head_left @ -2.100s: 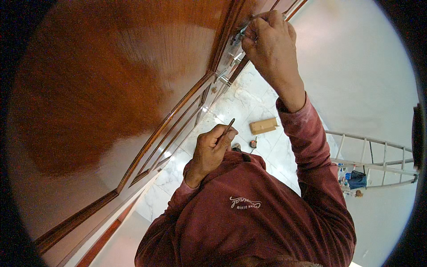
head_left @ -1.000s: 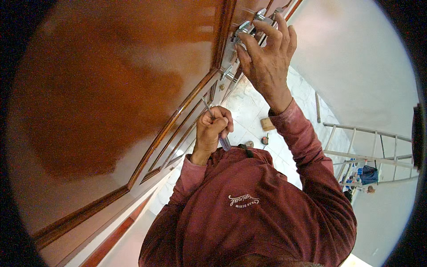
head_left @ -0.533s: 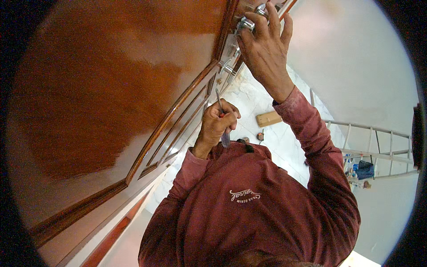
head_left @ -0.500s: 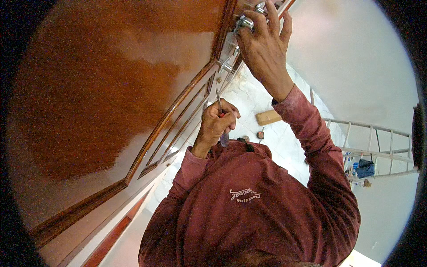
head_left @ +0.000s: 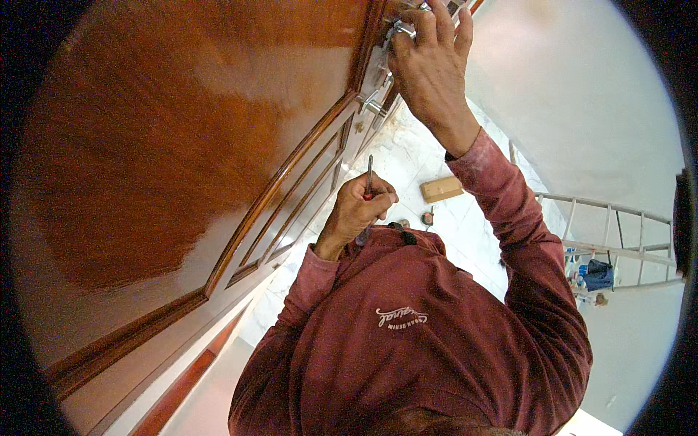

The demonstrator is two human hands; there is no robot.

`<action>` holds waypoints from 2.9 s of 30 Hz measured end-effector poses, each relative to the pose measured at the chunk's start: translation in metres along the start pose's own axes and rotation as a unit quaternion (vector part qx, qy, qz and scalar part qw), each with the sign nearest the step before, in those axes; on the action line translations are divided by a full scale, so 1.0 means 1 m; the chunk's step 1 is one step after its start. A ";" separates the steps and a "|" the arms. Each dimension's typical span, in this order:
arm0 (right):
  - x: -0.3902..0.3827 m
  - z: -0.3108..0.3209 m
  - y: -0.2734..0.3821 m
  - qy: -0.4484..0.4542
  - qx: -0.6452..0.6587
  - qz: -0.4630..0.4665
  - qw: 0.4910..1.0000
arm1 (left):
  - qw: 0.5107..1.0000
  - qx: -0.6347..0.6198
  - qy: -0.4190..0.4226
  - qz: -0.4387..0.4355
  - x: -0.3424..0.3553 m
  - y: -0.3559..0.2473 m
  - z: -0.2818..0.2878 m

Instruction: The person uses a screwdriver to tighten screws on a door lock mechanism, then measures the door with a tape measure. The person adjusts the lock and checks alignment while working on a wooden door in a tiled room.

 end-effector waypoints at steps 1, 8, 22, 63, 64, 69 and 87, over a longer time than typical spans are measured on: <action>0.001 0.000 0.001 0.003 -0.004 0.006 1.000 | 1.000 0.011 -0.001 0.001 0.000 -0.001 0.001; -0.003 0.010 0.005 -0.008 -0.001 0.031 0.999 | 1.000 -0.007 0.011 0.000 -0.001 0.000 -0.002; -0.007 0.004 0.008 0.016 -0.032 0.009 0.999 | 0.999 -0.011 0.020 -0.023 0.003 0.000 -0.003; -0.002 0.007 0.003 0.008 -0.021 0.009 1.000 | 0.993 -0.120 -0.016 0.009 0.018 0.007 -0.001; -0.002 0.007 0.002 0.005 -0.027 0.013 1.000 | 0.993 -0.116 -0.014 0.009 0.018 0.007 -0.001; 0.002 0.009 0.002 0.011 -0.018 0.014 1.000 | 0.994 -0.113 -0.008 0.005 0.019 0.009 -0.003; -0.002 0.004 -0.001 -0.014 -0.018 0.021 1.000 | 0.989 -0.145 0.006 -0.032 0.024 0.002 0.000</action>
Point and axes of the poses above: each hand's wrist, its own x-axis towards the middle knuckle, its own z-axis out of the back of the hand, y = z × x, the point moved 3 cm from there along x, towards the middle knuckle, and after that the axes turned 10 degrees about -x, right-handed, at the moved point
